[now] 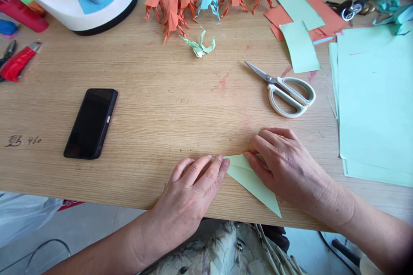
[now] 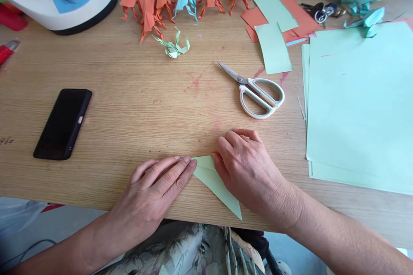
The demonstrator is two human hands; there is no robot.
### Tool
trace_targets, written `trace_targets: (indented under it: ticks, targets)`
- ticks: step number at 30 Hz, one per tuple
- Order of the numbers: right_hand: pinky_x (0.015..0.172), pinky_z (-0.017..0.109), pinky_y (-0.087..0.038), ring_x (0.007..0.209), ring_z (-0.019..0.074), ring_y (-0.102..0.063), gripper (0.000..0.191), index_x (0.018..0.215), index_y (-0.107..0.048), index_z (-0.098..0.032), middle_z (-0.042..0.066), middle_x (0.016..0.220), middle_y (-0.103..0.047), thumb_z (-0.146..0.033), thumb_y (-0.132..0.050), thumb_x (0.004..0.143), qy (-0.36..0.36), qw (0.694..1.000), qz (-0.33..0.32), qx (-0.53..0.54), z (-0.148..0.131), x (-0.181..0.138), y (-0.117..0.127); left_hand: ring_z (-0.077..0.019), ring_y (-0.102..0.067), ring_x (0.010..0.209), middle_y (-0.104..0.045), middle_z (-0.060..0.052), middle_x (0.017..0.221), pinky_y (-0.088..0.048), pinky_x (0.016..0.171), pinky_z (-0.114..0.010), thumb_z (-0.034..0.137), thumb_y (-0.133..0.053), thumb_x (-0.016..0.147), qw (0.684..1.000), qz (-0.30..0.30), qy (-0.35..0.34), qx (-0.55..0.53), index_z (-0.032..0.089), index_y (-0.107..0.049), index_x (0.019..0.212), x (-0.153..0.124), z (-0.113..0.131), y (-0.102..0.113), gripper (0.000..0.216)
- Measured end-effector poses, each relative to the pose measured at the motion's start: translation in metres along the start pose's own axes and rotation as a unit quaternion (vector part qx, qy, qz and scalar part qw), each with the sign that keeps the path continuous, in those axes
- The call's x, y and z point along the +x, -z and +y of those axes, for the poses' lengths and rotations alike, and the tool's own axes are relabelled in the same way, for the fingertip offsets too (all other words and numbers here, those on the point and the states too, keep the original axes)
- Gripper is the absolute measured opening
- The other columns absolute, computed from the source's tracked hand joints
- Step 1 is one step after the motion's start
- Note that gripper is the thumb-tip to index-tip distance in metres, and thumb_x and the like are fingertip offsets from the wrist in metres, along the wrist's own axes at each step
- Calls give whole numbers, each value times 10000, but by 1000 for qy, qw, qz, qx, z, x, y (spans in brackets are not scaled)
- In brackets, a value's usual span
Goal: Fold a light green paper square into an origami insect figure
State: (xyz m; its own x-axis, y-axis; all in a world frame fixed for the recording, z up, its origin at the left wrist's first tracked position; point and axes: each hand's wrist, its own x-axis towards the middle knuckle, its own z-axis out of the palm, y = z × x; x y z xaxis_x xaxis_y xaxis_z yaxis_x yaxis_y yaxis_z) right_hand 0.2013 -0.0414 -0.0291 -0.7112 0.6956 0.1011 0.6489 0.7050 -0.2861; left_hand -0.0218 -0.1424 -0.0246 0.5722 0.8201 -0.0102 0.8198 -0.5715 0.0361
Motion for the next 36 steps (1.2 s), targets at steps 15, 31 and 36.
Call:
trace_targets:
  ticks: [15, 31, 36]
  targets:
    - [791, 343, -417, 637, 164, -557, 155, 797, -464, -202, -19, 715, -559, -182, -498, 946, -19, 1000, 2, -10, 5, -4, 1, -234, -466, 1289, -613, 7, 1417, -347, 989, -447, 163, -359, 1037, 998, 40, 46, 34, 197, -552, 1424, 4, 13, -3, 434]
    - [766, 348, -389, 633, 173, -557, 142, 810, -476, -206, 4, 731, -593, -157, -465, 943, -12, 1000, -6, 1, 8, -3, 3, -213, -496, 1317, -588, -92, 1442, -345, 1063, -390, 108, -286, 1030, 996, 62, 5, 59, 67, -582, 1375, 6, 19, -4, 457]
    - [755, 346, -380, 637, 177, -559, 141, 813, -481, -206, 10, 730, -597, -163, -461, 946, -13, 1000, -9, -4, 8, -3, 3, -223, -540, 1259, -631, -105, 1384, -345, 1070, -406, 91, -276, 1018, 996, 56, 4, 63, 71, -586, 1374, 10, 20, -2, 473]
